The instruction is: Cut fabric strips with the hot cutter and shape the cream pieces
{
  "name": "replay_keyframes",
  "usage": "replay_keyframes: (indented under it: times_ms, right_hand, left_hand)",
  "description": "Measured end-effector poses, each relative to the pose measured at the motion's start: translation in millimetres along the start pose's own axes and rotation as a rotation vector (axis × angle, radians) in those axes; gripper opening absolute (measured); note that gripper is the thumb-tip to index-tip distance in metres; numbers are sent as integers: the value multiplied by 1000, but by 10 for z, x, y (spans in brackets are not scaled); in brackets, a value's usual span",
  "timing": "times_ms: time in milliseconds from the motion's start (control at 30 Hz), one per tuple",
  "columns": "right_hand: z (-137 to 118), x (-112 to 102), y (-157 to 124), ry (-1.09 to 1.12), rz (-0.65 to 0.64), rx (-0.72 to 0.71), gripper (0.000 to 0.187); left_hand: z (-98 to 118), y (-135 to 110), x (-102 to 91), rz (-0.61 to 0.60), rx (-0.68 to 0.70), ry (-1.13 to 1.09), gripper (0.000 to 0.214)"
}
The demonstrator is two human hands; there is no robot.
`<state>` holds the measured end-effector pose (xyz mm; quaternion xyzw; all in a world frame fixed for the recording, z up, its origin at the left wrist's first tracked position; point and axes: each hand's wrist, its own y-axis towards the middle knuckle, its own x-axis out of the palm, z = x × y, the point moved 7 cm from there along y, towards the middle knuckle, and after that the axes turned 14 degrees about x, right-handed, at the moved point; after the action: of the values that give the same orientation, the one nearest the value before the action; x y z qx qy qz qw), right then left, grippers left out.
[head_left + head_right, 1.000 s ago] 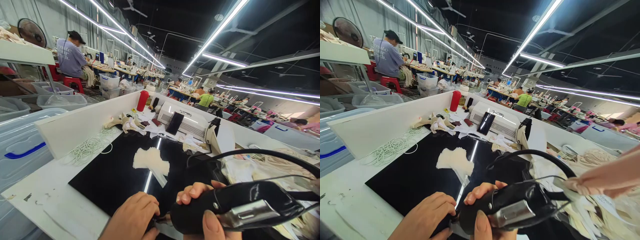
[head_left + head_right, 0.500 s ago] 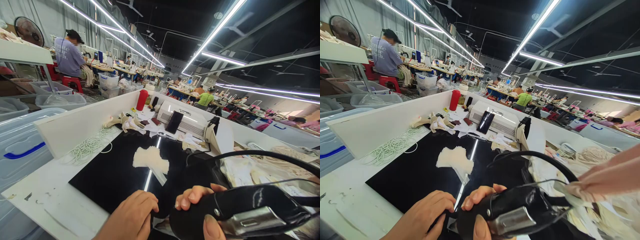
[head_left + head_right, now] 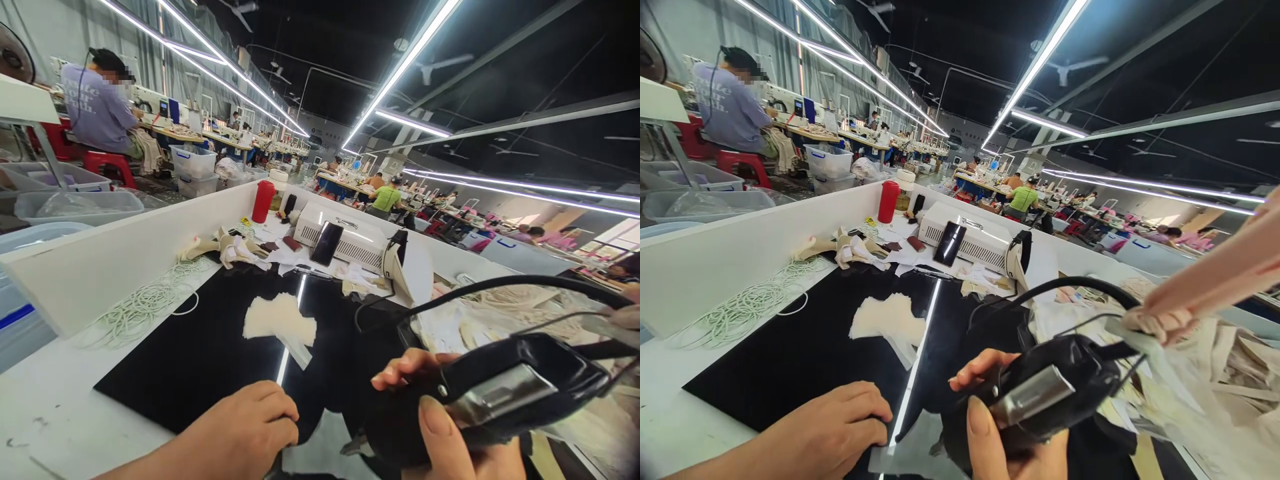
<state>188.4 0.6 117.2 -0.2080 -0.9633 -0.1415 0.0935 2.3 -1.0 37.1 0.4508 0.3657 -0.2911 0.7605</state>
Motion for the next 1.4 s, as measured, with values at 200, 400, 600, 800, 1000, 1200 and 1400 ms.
replay_keyframes:
  times_ms: [200,400,600,800,1000,1200,1400]
  right_hand:
    - [119,14,15,148,15,21,34]
    - [176,114,-36,202,3,20,34]
    - [241,189,-50,233,-20,19,35]
    - [263,267,-54,211,-67,7,34]
    - [307,292,-67,240,-80,10,36]
    - [286,324,-84,234,-62,32,27]
    - [256,362,-151,270,-91,42,34]
  left_hand:
    - [-87,384,-55,-144,65,-286,40]
    - [-255,376,108,-285,87,-368,56]
    - [-290,322,73,-324,87,-375,56]
    - [-326,260,70,-332,75,-408,64]
    - [-334,253,70,-347,45,-419,66]
    - [-320,274,45,-366,37,-444,63]
    - [-326,268,56,-361,61,-454,65]
